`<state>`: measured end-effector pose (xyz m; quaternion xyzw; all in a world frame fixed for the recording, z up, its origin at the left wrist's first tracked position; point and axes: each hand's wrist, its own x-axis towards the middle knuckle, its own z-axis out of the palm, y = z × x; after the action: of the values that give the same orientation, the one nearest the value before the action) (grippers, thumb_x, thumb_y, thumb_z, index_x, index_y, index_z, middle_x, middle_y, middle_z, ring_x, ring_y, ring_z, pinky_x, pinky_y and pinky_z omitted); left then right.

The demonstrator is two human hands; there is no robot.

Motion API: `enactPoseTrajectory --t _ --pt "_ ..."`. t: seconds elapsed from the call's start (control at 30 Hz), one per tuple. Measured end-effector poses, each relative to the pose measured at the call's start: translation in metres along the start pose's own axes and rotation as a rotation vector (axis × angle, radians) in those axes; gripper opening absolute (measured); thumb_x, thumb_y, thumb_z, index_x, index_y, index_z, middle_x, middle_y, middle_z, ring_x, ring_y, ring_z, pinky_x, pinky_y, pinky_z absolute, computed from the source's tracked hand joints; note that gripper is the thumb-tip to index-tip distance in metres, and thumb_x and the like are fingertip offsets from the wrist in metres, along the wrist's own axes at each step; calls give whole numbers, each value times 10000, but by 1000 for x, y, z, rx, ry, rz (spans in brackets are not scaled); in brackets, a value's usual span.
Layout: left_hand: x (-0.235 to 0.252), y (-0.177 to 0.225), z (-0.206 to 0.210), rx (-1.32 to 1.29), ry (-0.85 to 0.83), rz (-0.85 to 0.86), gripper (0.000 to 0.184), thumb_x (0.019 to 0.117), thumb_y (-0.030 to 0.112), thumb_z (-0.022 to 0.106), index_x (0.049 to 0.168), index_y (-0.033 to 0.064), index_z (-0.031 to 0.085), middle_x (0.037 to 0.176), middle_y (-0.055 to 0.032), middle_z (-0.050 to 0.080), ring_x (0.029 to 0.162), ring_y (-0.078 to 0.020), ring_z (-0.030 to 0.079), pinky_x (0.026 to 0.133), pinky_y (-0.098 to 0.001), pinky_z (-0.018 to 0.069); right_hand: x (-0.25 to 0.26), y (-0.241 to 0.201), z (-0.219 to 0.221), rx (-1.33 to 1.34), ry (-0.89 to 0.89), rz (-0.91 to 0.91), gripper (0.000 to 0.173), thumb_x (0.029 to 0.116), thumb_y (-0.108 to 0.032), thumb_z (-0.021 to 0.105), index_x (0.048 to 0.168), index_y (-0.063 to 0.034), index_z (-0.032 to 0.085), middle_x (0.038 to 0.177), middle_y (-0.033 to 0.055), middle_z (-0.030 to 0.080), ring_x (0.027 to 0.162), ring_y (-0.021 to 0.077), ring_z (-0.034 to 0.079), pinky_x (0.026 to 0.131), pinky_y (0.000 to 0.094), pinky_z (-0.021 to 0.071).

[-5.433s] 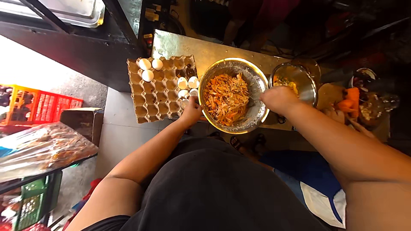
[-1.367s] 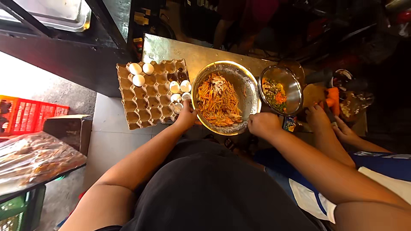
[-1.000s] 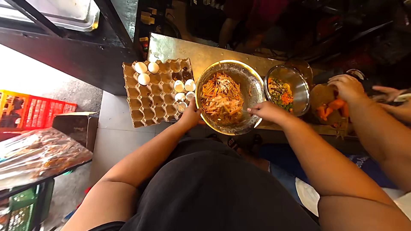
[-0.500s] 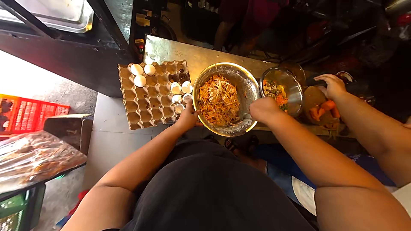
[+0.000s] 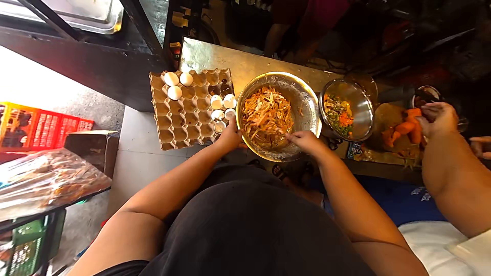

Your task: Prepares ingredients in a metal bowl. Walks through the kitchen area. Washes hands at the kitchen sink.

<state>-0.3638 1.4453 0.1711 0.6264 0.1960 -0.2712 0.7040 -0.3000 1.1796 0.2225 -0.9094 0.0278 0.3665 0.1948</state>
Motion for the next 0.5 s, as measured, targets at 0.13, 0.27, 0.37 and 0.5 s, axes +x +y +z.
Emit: enactPoseTrajectory --t 0.13,0.27,0.37,0.5 --pt "-1 0 2 -15 -5 2 617 1104 69 396 1612 162 58 1183 -249 617 896 -319 750 760 -486 647 2 15 -47 118 60 57 427 1104 -386 489 1058 -27 716 784 61 528 676 159 424 655 387 401" --pt "0 -1 2 -9 -1 19 596 1102 66 400 1603 154 89 1148 -252 633 875 -319 755 754 -487 651 -3 11 -82 144 11 88 456 1117 -421 414 994 -86 696 573 -60 372 478 57 298 485 249 282" --pt "-1 -1 1 12 -1 18 601 1105 72 396 1609 158 81 1181 -256 633 883 -317 758 757 -479 651 -24 -27 -77 97 35 -34 473 1132 -378 379 946 -66 682 559 -47 416 482 62 353 503 258 328" --pt "-1 -2 2 10 4 19 589 1104 74 391 1603 161 91 1178 -262 618 884 -326 757 756 -493 655 -14 -76 -30 -45 131 -121 459 1132 -360 397 1135 -25 710 877 148 666 797 282 634 785 527 524"
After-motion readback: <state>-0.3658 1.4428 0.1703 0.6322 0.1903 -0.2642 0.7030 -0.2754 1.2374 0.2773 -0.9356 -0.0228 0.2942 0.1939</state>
